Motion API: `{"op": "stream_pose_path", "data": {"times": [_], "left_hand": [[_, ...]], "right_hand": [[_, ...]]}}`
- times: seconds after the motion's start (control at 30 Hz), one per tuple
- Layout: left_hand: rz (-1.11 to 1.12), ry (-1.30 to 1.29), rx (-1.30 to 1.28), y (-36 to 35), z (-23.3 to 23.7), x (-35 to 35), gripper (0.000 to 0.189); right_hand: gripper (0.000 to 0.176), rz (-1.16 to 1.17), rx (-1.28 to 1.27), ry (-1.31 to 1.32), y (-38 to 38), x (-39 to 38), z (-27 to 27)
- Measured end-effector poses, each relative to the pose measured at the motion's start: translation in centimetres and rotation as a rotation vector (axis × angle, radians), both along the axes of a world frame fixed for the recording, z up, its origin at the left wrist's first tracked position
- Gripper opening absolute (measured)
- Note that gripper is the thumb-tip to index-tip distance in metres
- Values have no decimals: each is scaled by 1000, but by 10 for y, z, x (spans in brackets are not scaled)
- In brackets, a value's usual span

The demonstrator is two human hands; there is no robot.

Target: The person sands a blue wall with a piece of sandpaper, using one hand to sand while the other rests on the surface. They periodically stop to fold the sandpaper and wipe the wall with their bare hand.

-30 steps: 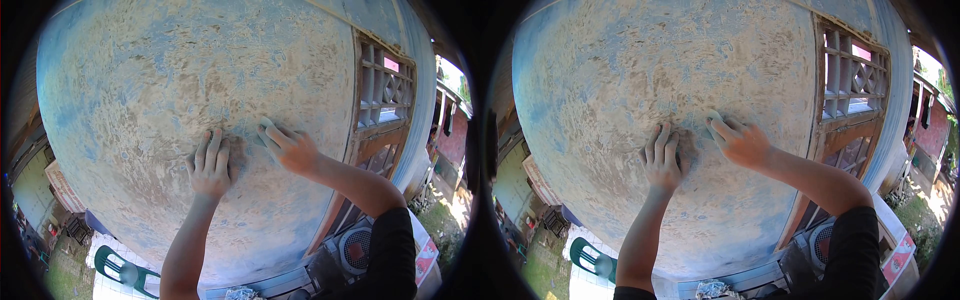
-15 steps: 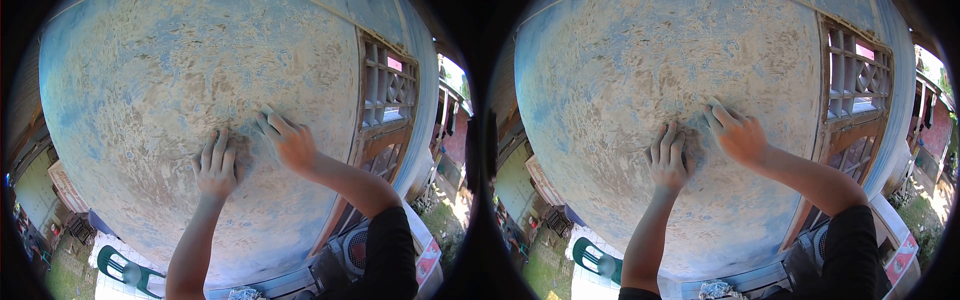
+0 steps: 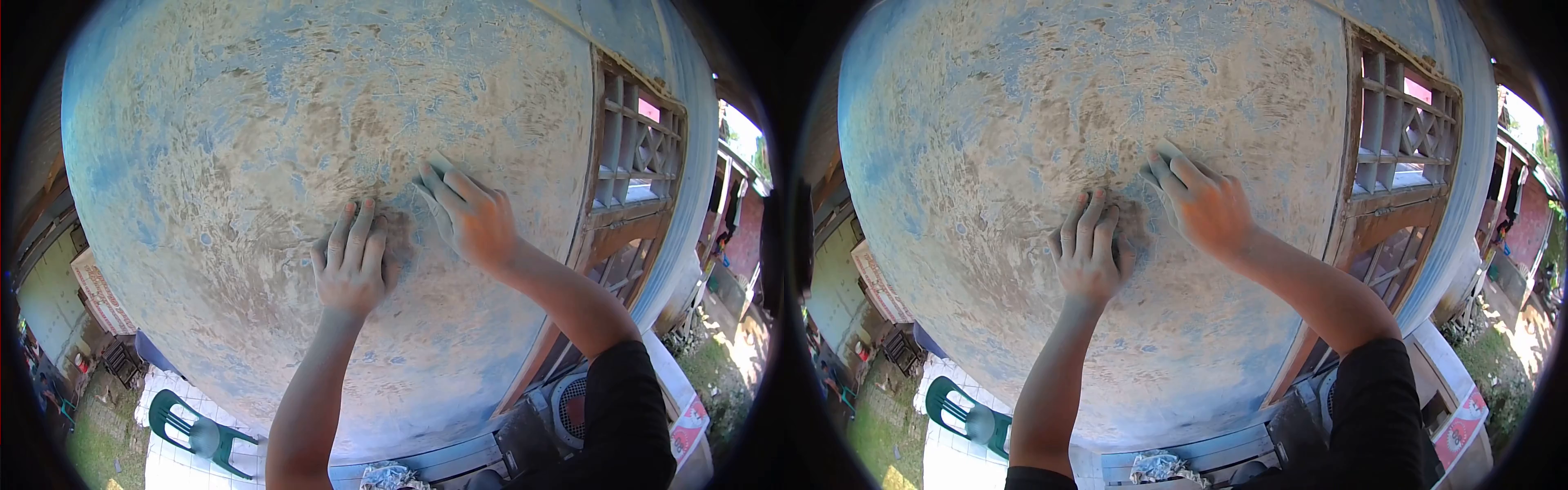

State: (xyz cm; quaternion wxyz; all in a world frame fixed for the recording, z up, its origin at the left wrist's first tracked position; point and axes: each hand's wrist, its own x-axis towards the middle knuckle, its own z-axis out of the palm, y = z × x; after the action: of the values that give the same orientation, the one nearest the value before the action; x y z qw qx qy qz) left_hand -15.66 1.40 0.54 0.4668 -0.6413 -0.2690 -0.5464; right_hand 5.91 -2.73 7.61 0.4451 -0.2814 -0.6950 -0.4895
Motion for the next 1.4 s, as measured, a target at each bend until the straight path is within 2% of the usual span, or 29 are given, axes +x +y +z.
{"op": "stream_pose_path", "data": {"times": [0.07,0.2,0.27,0.37,0.5,0.57,0.7,0.77,0.9,0.97,1.03,1.07,1.2,1.27,1.4], "left_hand": [[3,6,-14,-3,-3,0,31],[20,11,-21,-3,-3,0,31],[18,12,-15,-2,-1,-2,31],[13,17,-20,-3,-3,-1,31],[3,11,-11,0,-2,-2,30],[12,5,-22,-2,-5,-1,30],[-5,6,-29,-3,-4,-1,31],[-11,-2,-22,-3,-3,-2,31],[-12,-10,-14,0,-2,-1,30],[-11,-10,-8,0,-6,-1,30],[8,-3,-13,0,-4,-2,30],[8,-1,-17,0,-3,-1,30],[-8,-26,-25,-2,-7,-1,30],[-27,-36,-25,-3,-9,-2,30],[-22,-36,-10,1,-7,-1,30]], "right_hand": [[34,-12,-92,113,-2,-7,9],[36,-43,-152,156,-3,-13,-5],[36,-69,-135,70,0,-14,-32],[38,-81,-111,-27,-6,-6,-41],[41,11,-52,93,-2,-12,-1],[42,-98,-177,214,-3,-21,11],[45,-96,-209,203,-5,-28,-16],[48,-66,-234,63,-4,-25,-42],[40,-112,-149,-37,-13,-20,-23],[38,-77,-85,75,-9,-25,-6],[43,-90,-153,133,-4,-33,-4],[49,-99,-209,193,-3,-35,-4],[47,-60,-210,189,-7,-35,-36],[37,-75,-204,17,-10,-30,-57],[39,-84,-166,35,-14,-28,-41]]}}
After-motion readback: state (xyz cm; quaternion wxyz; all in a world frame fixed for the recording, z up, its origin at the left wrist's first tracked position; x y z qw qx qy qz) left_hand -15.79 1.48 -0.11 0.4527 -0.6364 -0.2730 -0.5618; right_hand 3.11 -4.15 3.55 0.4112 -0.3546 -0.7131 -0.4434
